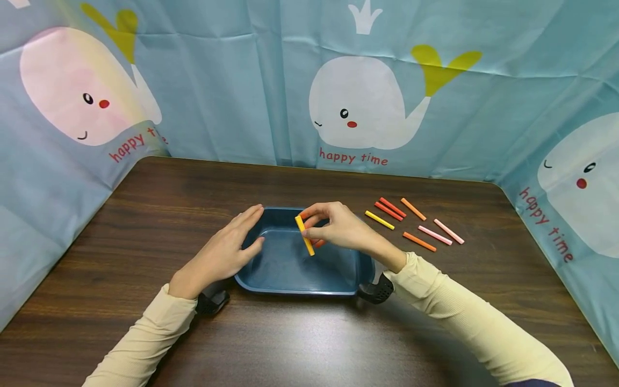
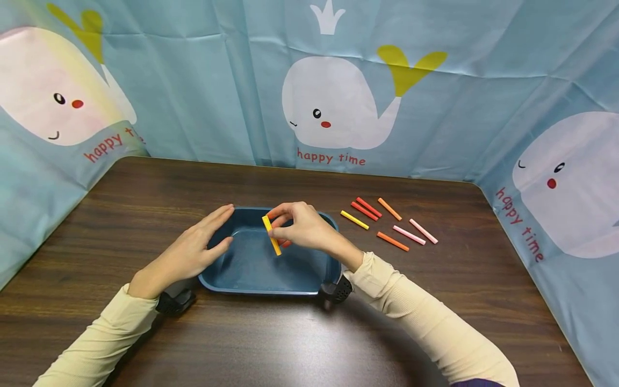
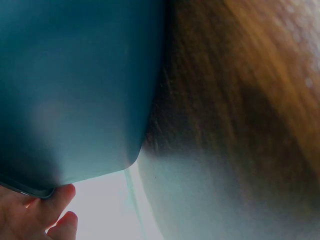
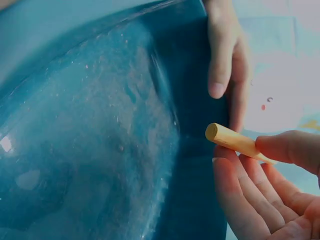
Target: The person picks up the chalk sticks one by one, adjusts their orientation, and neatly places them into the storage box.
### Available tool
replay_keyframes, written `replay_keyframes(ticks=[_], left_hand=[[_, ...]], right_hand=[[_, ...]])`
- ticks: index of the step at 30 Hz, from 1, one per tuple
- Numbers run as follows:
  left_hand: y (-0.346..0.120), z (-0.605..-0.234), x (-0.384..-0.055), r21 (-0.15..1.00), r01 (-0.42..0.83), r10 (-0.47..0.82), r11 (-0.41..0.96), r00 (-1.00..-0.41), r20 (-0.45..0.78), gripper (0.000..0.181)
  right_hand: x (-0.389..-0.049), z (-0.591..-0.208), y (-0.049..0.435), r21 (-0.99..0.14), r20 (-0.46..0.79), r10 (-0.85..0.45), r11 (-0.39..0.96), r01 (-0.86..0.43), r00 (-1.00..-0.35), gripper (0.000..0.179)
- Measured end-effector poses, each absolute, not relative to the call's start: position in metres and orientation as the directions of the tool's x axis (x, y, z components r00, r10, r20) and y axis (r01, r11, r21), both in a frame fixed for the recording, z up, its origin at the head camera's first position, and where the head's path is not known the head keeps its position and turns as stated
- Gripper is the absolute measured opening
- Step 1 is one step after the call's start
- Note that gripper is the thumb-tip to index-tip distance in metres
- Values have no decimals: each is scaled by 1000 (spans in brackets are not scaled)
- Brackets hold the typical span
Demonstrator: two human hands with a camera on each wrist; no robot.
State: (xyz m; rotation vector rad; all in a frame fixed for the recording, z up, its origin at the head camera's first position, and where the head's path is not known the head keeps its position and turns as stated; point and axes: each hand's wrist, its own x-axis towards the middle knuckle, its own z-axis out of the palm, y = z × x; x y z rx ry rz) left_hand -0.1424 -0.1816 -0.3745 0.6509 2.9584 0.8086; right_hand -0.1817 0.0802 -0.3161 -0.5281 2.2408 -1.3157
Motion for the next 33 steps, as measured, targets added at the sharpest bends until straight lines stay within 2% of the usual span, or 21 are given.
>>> replay_keyframes(ticks=[13,22,33], left_hand=[[-182,-374,-142,495,379,386,782,-918,94,66],[-182,-376,-141,525,403,409,750,-906,110,55],[-182,-375,-141,526,410,414,746,-903,117,52]], right_hand=[[-193,-317,67,-897,-269,-581,441,-20,-768,38],[-198,-321,57,-890,-321,-608,456,12,-726,35],[-199,-332,43,-880,-367,-627,474,37,-687,35]])
